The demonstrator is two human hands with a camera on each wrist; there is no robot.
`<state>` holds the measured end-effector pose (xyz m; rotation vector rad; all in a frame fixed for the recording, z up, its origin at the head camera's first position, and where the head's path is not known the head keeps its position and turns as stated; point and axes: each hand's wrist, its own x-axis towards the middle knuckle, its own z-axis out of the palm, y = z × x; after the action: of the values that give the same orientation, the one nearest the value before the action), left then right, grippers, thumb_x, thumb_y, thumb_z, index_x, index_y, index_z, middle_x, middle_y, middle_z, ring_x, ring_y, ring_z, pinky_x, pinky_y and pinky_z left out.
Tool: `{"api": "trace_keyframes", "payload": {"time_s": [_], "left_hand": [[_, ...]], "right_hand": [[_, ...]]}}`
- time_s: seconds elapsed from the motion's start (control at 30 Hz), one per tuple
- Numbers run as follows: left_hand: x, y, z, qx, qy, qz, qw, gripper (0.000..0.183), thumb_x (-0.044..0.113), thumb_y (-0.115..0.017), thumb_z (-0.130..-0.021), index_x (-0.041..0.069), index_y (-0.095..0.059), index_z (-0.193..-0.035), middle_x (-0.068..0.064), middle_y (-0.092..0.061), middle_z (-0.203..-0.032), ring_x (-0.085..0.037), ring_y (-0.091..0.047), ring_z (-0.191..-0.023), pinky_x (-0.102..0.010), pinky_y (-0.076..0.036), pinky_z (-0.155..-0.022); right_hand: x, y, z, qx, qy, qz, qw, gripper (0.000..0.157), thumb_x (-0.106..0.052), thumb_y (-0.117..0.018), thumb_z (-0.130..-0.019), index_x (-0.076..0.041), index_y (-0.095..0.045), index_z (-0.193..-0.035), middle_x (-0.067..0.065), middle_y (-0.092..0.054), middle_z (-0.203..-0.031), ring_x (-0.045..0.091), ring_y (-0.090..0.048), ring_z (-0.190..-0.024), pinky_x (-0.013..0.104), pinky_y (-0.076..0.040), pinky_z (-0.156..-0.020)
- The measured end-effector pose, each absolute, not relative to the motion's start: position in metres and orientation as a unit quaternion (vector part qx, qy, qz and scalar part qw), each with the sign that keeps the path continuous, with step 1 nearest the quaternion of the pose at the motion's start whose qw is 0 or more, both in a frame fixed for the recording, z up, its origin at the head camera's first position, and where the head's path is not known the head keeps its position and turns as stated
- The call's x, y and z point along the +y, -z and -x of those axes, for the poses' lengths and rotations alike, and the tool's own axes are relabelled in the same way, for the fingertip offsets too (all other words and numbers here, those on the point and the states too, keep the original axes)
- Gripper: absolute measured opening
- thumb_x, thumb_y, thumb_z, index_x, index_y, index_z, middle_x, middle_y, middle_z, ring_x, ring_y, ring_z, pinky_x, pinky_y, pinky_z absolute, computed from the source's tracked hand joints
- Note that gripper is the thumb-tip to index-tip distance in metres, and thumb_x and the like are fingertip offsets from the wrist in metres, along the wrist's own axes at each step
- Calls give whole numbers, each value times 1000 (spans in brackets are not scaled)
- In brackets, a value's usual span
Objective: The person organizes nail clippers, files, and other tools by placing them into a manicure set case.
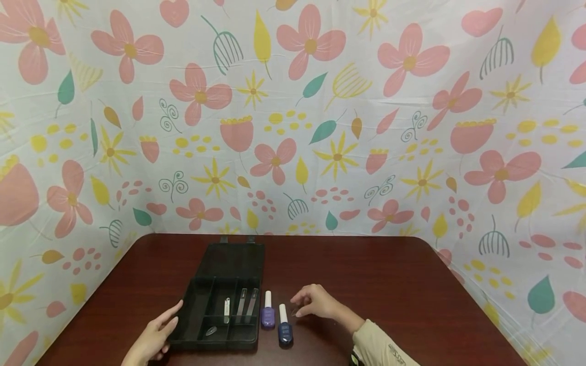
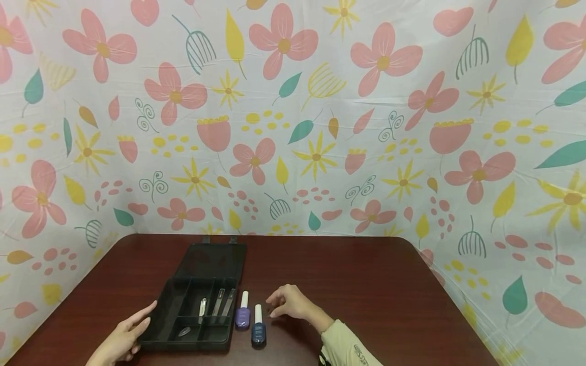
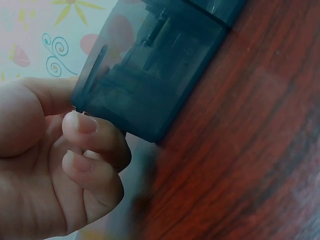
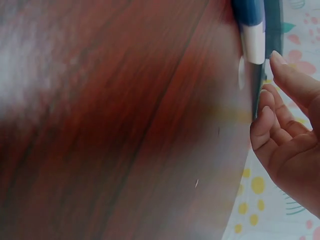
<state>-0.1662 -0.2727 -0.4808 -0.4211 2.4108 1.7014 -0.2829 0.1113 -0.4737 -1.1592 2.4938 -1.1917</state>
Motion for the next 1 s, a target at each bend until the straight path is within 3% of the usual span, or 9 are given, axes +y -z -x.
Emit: {"api": "trace_keyframes", "payload": {"time_s": [0.33,0.63,1.0], "left_hand": [[-271,479,165,812,-562,142,75,46,15,-42,-96,8,-32,-139,-25,-46,-112,-15,-38,-43,-27,-33,-40],[-271,480,166,809,-566,142,75,46,16,-42,-96,9,-32,-140,-28,-41,-117,-14,-38,-43,-27,-34,-40],[-272,480,166,813,-559,144,77,46,16,-43,-96,7,-32,-139,-24,-48,-110,-15,-38,-43,-27,-34,-40]], "right_hand": [[112,475,287,840,362,397,71,24,-1,-78,-64,3,-70,-86,6,-58,-72,16,-55,-64,19,-43,-57],[112,482,292,847,354,389,80,22,0,-78,-63,1,-71,-83,2,-57,-71,8,-53,-63,18,-43,-56],[111,487,292,849,348,390,73,18,-3,-79,-63,-2,-72,-79,-2,-55,-69,6,-51,-63,18,-42,-55]]}}
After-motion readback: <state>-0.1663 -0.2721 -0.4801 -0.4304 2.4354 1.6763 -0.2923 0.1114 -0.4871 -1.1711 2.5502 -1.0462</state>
